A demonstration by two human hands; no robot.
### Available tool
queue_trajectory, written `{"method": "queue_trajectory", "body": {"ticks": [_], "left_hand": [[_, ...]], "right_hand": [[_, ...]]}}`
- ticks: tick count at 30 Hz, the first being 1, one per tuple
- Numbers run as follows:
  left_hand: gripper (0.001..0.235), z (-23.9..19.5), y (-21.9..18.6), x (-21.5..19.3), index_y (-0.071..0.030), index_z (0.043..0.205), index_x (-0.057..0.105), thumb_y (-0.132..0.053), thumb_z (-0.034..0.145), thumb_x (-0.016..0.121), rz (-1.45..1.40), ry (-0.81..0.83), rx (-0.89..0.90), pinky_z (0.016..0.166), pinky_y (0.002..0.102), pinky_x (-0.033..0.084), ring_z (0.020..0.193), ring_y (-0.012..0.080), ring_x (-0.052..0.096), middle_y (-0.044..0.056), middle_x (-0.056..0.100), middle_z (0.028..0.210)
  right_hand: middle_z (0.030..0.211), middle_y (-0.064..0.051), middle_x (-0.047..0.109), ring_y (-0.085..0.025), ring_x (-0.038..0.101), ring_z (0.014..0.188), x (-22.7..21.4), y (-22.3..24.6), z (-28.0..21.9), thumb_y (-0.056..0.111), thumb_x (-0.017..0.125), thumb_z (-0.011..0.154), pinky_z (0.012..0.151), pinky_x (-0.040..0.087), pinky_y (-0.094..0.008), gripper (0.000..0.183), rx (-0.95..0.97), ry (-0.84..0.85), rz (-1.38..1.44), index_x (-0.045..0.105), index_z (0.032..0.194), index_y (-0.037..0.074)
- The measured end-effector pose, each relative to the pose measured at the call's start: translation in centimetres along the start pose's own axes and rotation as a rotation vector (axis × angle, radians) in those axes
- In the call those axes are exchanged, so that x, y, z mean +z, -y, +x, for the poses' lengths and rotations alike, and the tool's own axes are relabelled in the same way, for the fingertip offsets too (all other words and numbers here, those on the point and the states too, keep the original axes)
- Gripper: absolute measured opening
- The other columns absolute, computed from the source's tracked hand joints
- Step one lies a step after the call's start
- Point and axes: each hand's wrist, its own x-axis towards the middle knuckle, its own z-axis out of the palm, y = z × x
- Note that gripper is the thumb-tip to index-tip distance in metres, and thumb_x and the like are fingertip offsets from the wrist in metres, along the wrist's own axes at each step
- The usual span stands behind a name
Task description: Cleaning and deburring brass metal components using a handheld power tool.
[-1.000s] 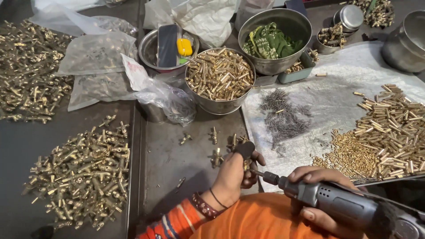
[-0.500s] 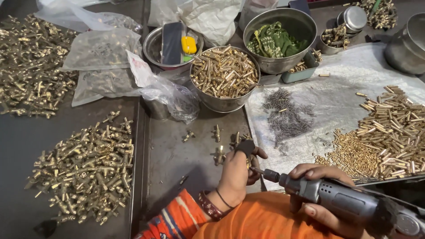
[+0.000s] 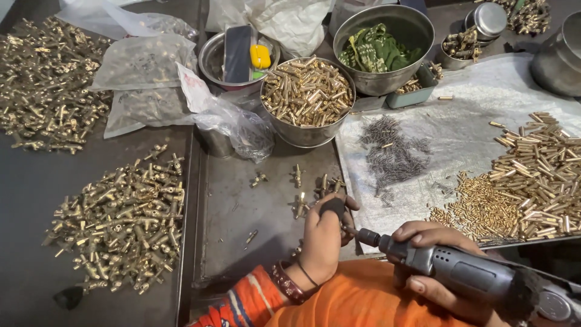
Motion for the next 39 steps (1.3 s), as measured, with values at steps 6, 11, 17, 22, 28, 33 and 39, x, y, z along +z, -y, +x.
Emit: {"method": "queue_trajectory", "body": {"ticks": [6, 11, 17, 22, 28, 33, 39], "left_hand": [[0.036, -0.5, 0.1, -1.3, -0.002, 0.099, 0.073, -0.002, 0.091, 0.038, 0.243, 0.135, 0.039, 0.046, 0.023, 0.033, 0.052, 0.0058, 0.043, -0.002, 0.053, 0.068], [0.03, 1.6, -6.1, -12.9, 0.002, 0.105, 0.073, -0.008, 0.084, 0.054, 1.191, -0.474, 0.484, 0.077, 0.045, 0.052, 0.085, 0.0355, 0.066, 0.021, 0.069, 0.095], [0.03, 1.7, -13.1, -14.6, -0.004, 0.109, 0.072, -0.01, 0.085, 0.055, 1.147, -0.655, 0.659, 0.088, 0.047, 0.055, 0.096, 0.0363, 0.069, 0.02, 0.072, 0.105], [0.039, 9.1, -4.7, -11.6, -0.009, 0.117, 0.07, -0.025, 0.081, 0.066, 1.413, -0.251, 0.273, 0.088, 0.051, 0.055, 0.1, 0.0413, 0.068, 0.024, 0.073, 0.106], [0.039, 17.2, 3.7, -14.4, -0.009, 0.109, 0.067, -0.025, 0.075, 0.076, 1.707, -0.096, 0.117, 0.085, 0.05, 0.055, 0.101, 0.04, 0.067, 0.019, 0.069, 0.108], [0.034, 17.1, 2.6, -17.2, -0.008, 0.109, 0.071, -0.016, 0.076, 0.074, 1.084, 0.023, 0.014, 0.078, 0.033, 0.057, 0.082, 0.0235, 0.075, 0.012, 0.076, 0.091], [0.016, 10.2, 2.3, -16.1, -0.004, 0.106, 0.064, -0.011, 0.093, 0.058, 0.13, 0.062, -0.226, 0.055, 0.027, 0.046, 0.064, 0.0122, 0.06, 0.002, 0.066, 0.078]], "right_hand": [[0.132, -0.023, 0.063, -0.033, 0.065, 0.124, 0.9, -1.4, 0.3, 0.001, 0.08, 0.08, 0.102, 0.056, -0.047, 0.047, -0.03, -0.049, 0.046, 0.06, 0.123, 0.006], [0.129, -0.023, 0.064, -0.032, 0.065, 0.122, 1.1, -0.4, 0.3, -0.001, 0.08, 0.079, 0.1, 0.056, -0.046, 0.051, -0.037, -0.137, 0.07, 0.058, 0.124, 0.005], [0.128, -0.023, 0.065, -0.028, 0.067, 0.115, 2.2, -0.2, 0.7, -0.003, 0.078, 0.077, 0.092, 0.059, -0.042, 0.052, -0.026, -0.21, 0.007, 0.057, 0.125, 0.005], [0.129, -0.023, 0.065, -0.026, 0.07, 0.11, 3.4, -1.6, 1.0, 0.0, 0.082, 0.079, 0.088, 0.061, -0.039, 0.053, -0.076, -0.169, -0.014, 0.058, 0.126, 0.005], [0.124, -0.023, 0.069, -0.027, 0.074, 0.108, 5.4, -2.8, 1.4, 0.005, 0.084, 0.08, 0.086, 0.063, -0.039, 0.05, -0.036, -0.135, -0.023, 0.059, 0.124, 0.006], [0.126, -0.023, 0.067, -0.028, 0.072, 0.111, 5.8, -3.0, 1.4, 0.003, 0.083, 0.079, 0.09, 0.061, -0.04, 0.051, -0.036, -0.178, -0.022, 0.059, 0.124, 0.005], [0.13, -0.025, 0.064, -0.031, 0.064, 0.123, 6.9, -0.6, 4.4, -0.003, 0.077, 0.079, 0.098, 0.057, -0.044, 0.05, 0.042, -0.262, 0.032, 0.057, 0.125, 0.004]]}}
